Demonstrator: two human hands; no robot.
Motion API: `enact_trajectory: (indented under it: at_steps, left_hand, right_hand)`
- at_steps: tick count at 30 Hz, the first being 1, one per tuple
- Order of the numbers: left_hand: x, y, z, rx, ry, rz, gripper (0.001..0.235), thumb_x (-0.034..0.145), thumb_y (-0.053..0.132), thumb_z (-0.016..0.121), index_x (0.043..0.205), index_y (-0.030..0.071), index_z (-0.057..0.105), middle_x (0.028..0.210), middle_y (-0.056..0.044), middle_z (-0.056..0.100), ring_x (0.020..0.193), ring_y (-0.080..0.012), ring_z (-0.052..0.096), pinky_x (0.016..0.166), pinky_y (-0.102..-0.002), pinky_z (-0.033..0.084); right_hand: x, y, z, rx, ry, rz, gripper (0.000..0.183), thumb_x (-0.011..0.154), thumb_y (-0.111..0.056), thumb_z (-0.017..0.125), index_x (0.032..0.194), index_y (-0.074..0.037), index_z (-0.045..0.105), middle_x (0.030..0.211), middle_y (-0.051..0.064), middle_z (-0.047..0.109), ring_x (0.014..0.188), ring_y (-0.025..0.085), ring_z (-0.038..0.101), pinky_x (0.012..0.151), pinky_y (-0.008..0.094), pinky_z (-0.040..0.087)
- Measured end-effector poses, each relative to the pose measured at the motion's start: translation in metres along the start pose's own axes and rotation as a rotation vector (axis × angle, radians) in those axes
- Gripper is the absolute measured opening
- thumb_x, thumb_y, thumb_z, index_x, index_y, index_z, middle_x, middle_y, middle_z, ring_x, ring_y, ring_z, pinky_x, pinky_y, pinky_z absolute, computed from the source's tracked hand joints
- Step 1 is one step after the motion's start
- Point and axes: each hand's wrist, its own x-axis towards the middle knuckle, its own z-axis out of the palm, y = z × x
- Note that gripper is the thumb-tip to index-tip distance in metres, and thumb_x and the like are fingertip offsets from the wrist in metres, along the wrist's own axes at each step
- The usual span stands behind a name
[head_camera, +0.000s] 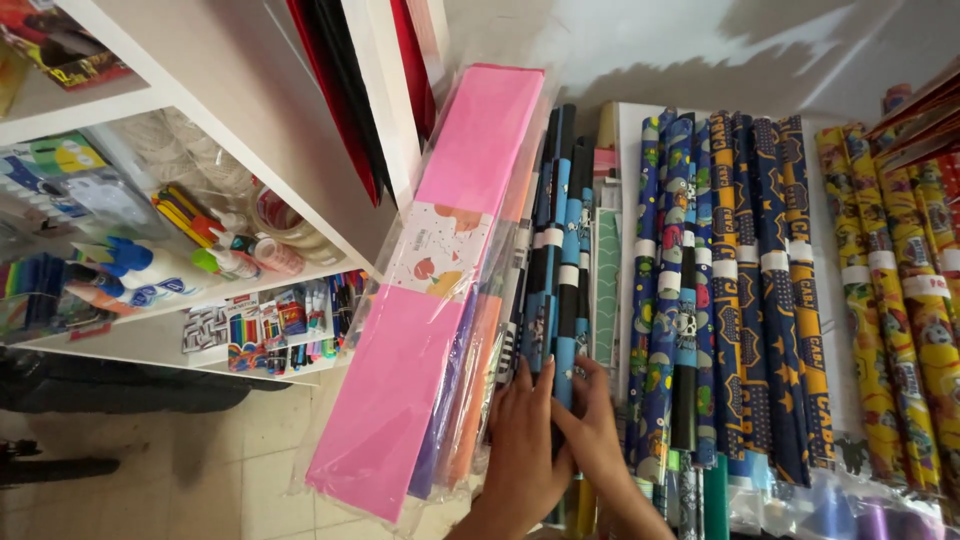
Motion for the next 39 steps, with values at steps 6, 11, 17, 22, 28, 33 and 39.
enact_trajectory:
  at_steps: [6, 11, 17, 22, 28, 33, 39]
  left_hand:
    - [-0.008, 0.01, -0.007, -0.154, 0.122, 0.016, 0.07, 0.095, 0.011, 0.062, 0.156, 0.0, 0.032, 0.161, -0.02, 0.038, 0.15, -0.0427, 0.026, 0.119, -0.057, 0.026]
    - [-0.007, 0.017, -0.009, -0.238, 0.048, -0.009, 0.06, 0.099, 0.012, 0.052, 0.156, 0.002, 0.034, 0.166, -0.022, 0.028, 0.154, -0.0452, 0.019, 0.12, -0.061, 0.022]
    - [-0.012, 0.038, -0.028, -0.345, -0.04, 0.016, 0.068, 0.089, 0.011, 0.049, 0.155, 0.003, 0.036, 0.167, -0.022, 0.024, 0.155, -0.0425, 0.014, 0.12, -0.061, 0.019]
    - [-0.015, 0.042, -0.018, -0.408, 0.182, 0.248, 0.059, 0.104, 0.037, 0.034, 0.146, -0.001, 0.047, 0.153, -0.023, 0.049, 0.147, -0.0412, 0.039, 0.119, -0.055, 0.03]
    - [-0.025, 0.041, -0.014, -0.641, 0.108, 0.119, 0.067, 0.104, 0.035, 0.046, 0.161, 0.006, 0.025, 0.172, -0.02, 0.015, 0.161, -0.0309, 0.01, 0.127, -0.047, 0.011]
    - [-0.044, 0.027, -0.023, -0.682, -0.1, 0.195, 0.068, 0.105, 0.039, 0.042, 0.161, 0.005, 0.023, 0.17, -0.017, 0.023, 0.159, -0.0281, 0.018, 0.127, -0.045, 0.014]
    - [-0.083, 0.016, -0.054, -0.701, -0.343, 0.495, 0.054, 0.111, 0.035, 0.033, 0.159, 0.01, 0.034, 0.172, -0.022, 0.01, 0.16, -0.038, 0.016, 0.125, -0.051, 0.022]
  right_hand:
    - [-0.006, -0.017, 0.002, 0.214, 0.024, 0.111, 0.053, 0.088, -0.008, 0.069, 0.135, -0.007, 0.046, 0.122, 0.019, 0.071, 0.114, 0.028, 0.069, 0.097, 0.039, 0.055]
    - [-0.014, -0.02, -0.001, 0.154, 0.045, 0.111, 0.058, 0.087, -0.01, 0.066, 0.141, -0.012, 0.045, 0.131, 0.016, 0.069, 0.118, 0.027, 0.068, 0.1, 0.038, 0.054]
    - [-0.028, -0.021, -0.011, 0.027, 0.098, 0.019, 0.072, 0.085, -0.015, 0.068, 0.151, -0.017, 0.04, 0.142, 0.01, 0.062, 0.13, 0.022, 0.062, 0.107, 0.037, 0.051]
    - [-0.044, -0.011, -0.032, -0.148, 0.229, -0.147, 0.076, 0.077, -0.021, 0.078, 0.146, -0.016, 0.048, 0.134, 0.007, 0.07, 0.121, 0.019, 0.068, 0.1, 0.033, 0.051]
    - [-0.09, -0.011, -0.032, 0.134, 0.126, -0.34, 0.077, 0.08, -0.013, 0.075, 0.15, -0.011, 0.043, 0.123, 0.014, 0.069, 0.11, 0.019, 0.068, 0.097, 0.03, 0.053]
    - [-0.127, 0.011, -0.007, -0.049, 0.261, -0.547, 0.074, 0.095, -0.029, 0.061, 0.158, -0.004, 0.031, 0.163, 0.013, 0.039, 0.151, 0.022, 0.036, 0.122, 0.037, 0.028]
    - [-0.202, 0.022, 0.051, -0.23, 0.576, -0.428, 0.063, 0.1, -0.026, 0.051, 0.16, -0.017, 0.033, 0.169, 0.002, 0.034, 0.158, 0.024, 0.023, 0.122, 0.045, 0.02]
